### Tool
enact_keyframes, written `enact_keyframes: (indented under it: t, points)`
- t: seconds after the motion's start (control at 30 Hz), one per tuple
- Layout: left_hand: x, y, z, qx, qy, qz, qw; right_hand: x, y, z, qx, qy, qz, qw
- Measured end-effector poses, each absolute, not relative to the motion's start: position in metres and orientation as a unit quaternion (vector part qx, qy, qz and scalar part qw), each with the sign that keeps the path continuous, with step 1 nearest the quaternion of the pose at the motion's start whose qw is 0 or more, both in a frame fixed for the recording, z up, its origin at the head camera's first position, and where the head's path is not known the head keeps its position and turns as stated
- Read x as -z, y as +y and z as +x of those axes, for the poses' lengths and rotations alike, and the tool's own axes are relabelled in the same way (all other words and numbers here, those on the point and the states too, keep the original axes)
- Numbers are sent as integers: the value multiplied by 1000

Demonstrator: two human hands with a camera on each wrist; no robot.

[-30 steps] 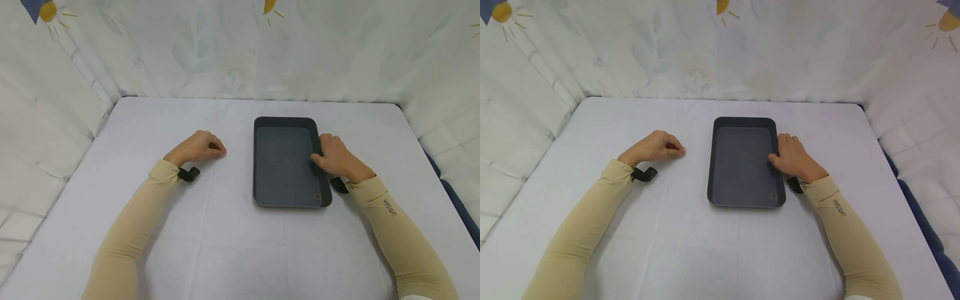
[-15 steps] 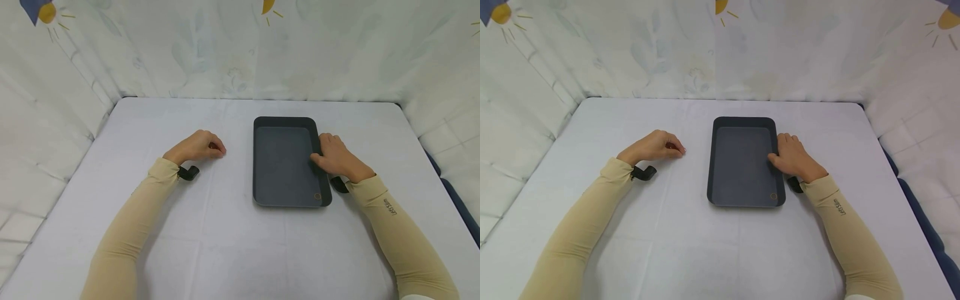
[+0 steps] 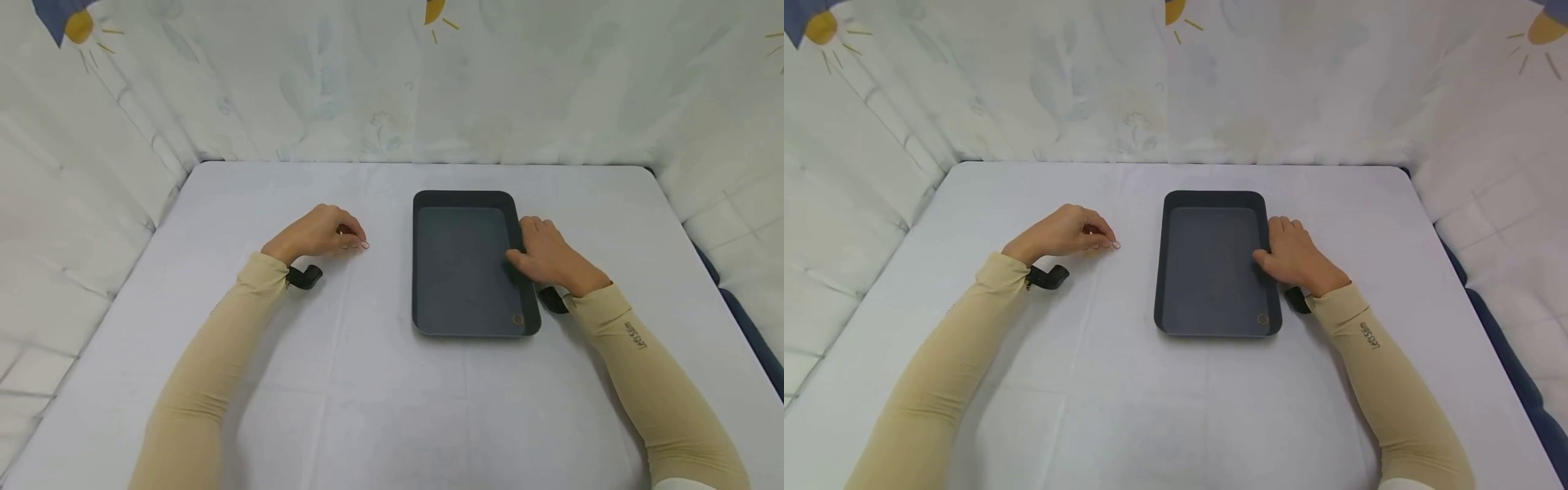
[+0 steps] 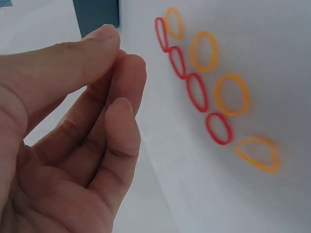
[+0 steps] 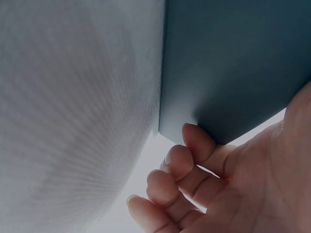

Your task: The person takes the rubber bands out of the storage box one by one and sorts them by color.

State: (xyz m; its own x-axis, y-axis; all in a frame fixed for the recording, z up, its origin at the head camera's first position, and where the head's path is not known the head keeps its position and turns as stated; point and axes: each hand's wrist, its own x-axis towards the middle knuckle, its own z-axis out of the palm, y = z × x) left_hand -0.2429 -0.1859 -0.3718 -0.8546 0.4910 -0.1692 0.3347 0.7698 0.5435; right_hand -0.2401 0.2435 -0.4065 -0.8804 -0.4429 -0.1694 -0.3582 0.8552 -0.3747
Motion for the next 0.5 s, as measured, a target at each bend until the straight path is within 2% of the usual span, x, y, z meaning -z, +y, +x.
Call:
enact_keyframes:
  t: [0.2, 0.5]
  points:
    - [355, -174, -246, -252, 931, 230, 129, 407, 244, -241, 169, 955, -210, 126]
    - [332, -129, -253, -241, 913, 305, 122, 406, 241, -240, 170, 956, -200, 132]
